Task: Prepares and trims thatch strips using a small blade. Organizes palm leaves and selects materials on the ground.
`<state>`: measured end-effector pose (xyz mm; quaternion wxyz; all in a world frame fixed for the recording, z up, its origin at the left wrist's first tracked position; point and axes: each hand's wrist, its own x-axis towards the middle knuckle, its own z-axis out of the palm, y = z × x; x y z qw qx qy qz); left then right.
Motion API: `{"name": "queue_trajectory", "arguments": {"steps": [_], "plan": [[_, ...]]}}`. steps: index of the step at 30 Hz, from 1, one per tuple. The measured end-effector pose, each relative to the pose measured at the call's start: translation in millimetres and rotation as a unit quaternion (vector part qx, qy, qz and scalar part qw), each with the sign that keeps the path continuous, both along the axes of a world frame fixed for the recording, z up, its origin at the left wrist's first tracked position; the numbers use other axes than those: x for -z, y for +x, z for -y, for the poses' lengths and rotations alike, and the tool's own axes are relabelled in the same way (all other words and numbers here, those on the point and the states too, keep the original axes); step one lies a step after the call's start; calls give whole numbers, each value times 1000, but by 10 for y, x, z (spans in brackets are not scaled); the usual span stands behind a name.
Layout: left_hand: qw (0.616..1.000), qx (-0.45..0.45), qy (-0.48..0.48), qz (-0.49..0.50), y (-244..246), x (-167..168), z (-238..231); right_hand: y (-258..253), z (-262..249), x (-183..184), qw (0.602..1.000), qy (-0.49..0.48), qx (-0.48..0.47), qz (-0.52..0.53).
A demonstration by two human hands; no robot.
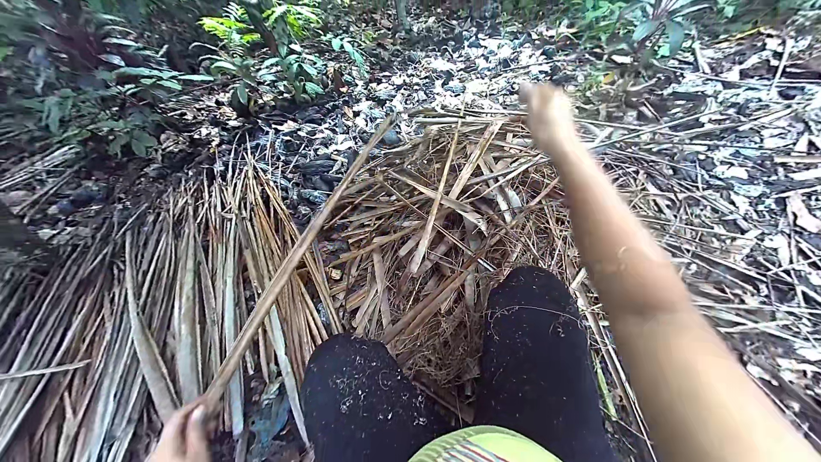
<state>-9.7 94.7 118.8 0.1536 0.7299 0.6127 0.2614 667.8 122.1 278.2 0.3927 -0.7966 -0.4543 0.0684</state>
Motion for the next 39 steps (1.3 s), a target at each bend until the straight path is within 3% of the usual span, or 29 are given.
{"name": "queue_trajectory", "arguments": {"steps": [2,5,10,13,15,21,26,35,39], "plan": [[998,15,-15,52,679,-194,-117,-698,-165,293,989,27,-123,-81],[987,37,-74,135,1474,-454,-209,-1685,-302,629,948,-27,-260,-179],[961,57,-141,232,2127,-674,-144,-2471,-431,1042,893,-11,-284,-348],[948,68,-168,261,2254,-678,-89,-2552,-457,1114,835,48,-266,-478],[945,76,-176,263,2304,-647,-108,-2552,-442,1108,818,72,-250,-513],[977,72,-80,182,2568,-596,-383,-2624,-338,1063,830,43,-237,-504],[968,34,-48,245,2718,-573,-523,-2626,-294,1027,833,43,-209,-510],[896,47,29,441,2671,-938,-497,-2561,-343,857,793,65,-150,-587],[803,64,137,577,2554,-1056,-448,-2389,-478,812,775,97,-104,-615]]}}
